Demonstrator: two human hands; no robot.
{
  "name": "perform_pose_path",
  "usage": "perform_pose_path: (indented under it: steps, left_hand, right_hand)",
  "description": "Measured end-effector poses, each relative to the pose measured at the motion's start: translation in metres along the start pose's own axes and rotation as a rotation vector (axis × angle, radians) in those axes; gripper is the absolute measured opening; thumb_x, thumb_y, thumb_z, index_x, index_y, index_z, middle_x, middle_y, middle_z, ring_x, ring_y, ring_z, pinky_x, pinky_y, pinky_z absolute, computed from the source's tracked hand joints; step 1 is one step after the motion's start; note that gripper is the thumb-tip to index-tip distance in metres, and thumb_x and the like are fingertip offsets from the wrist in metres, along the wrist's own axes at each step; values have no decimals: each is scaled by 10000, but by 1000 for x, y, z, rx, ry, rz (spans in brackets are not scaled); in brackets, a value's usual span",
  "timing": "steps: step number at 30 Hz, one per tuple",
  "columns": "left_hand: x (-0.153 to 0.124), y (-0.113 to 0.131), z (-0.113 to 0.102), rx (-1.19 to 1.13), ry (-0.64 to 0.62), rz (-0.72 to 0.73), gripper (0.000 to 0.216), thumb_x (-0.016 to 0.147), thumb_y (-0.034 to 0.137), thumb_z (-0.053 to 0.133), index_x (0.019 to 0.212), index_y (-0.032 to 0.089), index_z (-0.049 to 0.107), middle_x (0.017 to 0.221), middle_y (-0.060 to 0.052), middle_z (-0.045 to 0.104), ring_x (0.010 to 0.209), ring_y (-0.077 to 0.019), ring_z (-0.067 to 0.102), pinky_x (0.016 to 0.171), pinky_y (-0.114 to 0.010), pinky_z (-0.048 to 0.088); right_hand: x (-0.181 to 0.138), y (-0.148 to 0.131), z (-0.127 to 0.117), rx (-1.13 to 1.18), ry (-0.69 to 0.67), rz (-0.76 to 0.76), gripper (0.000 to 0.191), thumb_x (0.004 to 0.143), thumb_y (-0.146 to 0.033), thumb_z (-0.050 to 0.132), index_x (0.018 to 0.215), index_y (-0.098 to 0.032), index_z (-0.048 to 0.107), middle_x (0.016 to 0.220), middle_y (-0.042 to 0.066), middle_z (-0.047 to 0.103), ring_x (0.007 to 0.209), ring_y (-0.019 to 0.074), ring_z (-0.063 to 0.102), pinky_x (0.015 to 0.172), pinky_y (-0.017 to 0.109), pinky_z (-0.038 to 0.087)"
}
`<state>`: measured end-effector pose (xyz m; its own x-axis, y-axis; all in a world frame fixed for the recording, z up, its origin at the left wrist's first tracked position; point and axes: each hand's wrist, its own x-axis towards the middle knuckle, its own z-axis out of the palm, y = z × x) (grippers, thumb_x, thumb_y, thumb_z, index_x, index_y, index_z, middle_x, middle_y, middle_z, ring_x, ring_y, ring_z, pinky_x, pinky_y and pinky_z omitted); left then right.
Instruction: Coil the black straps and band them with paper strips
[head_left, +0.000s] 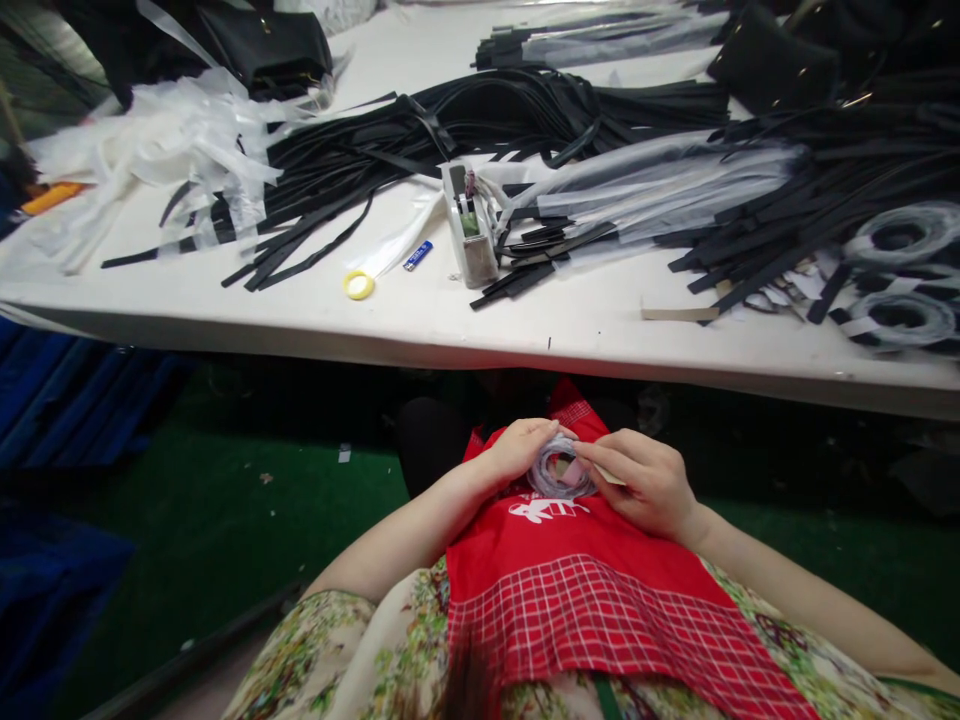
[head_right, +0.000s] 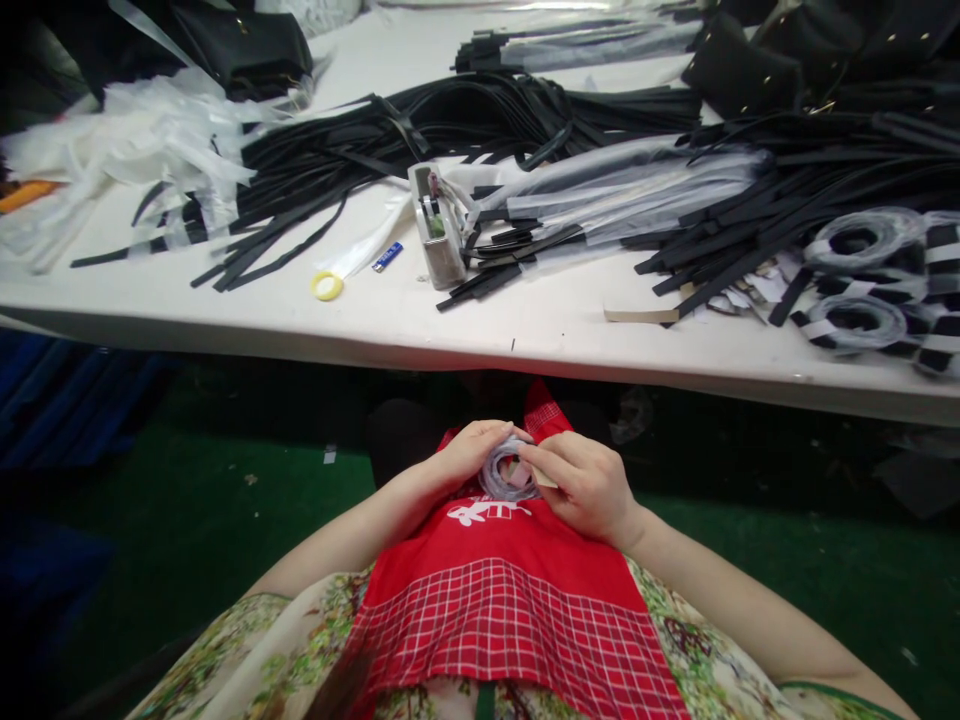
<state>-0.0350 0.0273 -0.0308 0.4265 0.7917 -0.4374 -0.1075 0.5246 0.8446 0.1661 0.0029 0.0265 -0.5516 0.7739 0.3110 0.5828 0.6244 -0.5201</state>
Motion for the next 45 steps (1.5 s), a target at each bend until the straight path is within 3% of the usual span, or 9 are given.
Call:
perform_pose_path:
  steps: [4, 9, 16, 21, 25, 33, 37, 42, 45]
  left_hand:
    - [-1, -1, -2, 11, -11, -22, 496, 817, 594, 589, 917, 135, 750, 678, -59, 715, 620, -169, 646, 660, -285, 501]
    - [-1, -4, -3, 30, -42, -26, 510, 830, 592, 579, 984, 130, 730, 631, -42, 699, 517, -140, 604, 574, -260, 482]
    - [1, -6, -2, 27, -42, -64, 537, 763, 662, 604, 754, 127, 644, 568, -16, 647, 447, -109, 556, 480, -219, 442]
    - [-6, 1, -2, -67, -107, -105, 516, 765, 635, 631, 829, 122, 642, 608, -23, 662, 494, -125, 603, 519, -228, 486]
    - [-10, 6, -1, -100, -126, -101, 512, 752, 611, 665, 878, 115, 659, 689, -38, 688, 563, -129, 636, 592, -238, 510]
    - [-19, 19, 0, -5, -81, -24, 436, 755, 530, 682, 890, 115, 684, 774, -50, 707, 682, -152, 643, 671, -257, 503]
    - [-24, 26, 3, 300, -106, 110, 324, 823, 438, 637, 890, 128, 704, 816, -43, 714, 729, -158, 640, 682, -237, 477]
    - [-26, 21, 10, 499, 52, 148, 382, 901, 469, 530, 841, 146, 725, 752, -34, 706, 703, -162, 636, 660, -240, 476]
    - [-30, 21, 13, 530, 51, 200, 355, 912, 449, 529, 870, 158, 728, 779, -36, 707, 725, -162, 639, 685, -249, 487]
  right_hand:
    - [9, -1, -6, -39, 107, 110, 232, 887, -194, 572, 1066, -217, 718, 796, 56, 703, 690, 174, 630, 637, 295, 487]
    - [17, 2, -5, -106, 7, 243, 227, 923, -284, 536, 965, -215, 748, 773, 58, 701, 700, 181, 636, 646, 297, 467]
    - [28, 14, 12, -40, -79, 44, 258, 938, -267, 516, 1021, -226, 756, 812, 63, 697, 727, 174, 615, 672, 286, 458]
    - [25, 23, 11, 11, -35, -150, 238, 933, -246, 539, 1067, -245, 735, 846, 56, 701, 723, 154, 590, 658, 269, 458]
    - [21, 19, 11, 66, -24, -168, 212, 929, -240, 557, 1047, -236, 734, 847, 54, 703, 723, 143, 601, 653, 256, 472]
    - [41, 22, 11, 423, -148, 205, 173, 840, -358, 688, 836, -201, 760, 773, 38, 701, 700, 146, 641, 657, 248, 497]
    - [46, 33, 12, 670, -258, 437, 295, 742, -445, 756, 718, -154, 713, 707, 25, 688, 649, 148, 616, 628, 252, 483]
    - [40, 59, 15, 710, -129, 701, 400, 768, -540, 691, 729, -142, 712, 666, 29, 675, 612, 131, 570, 604, 251, 447]
    - [30, 69, 15, 777, -242, 823, 466, 776, -592, 656, 796, -133, 729, 660, 39, 669, 607, 132, 567, 594, 255, 443]
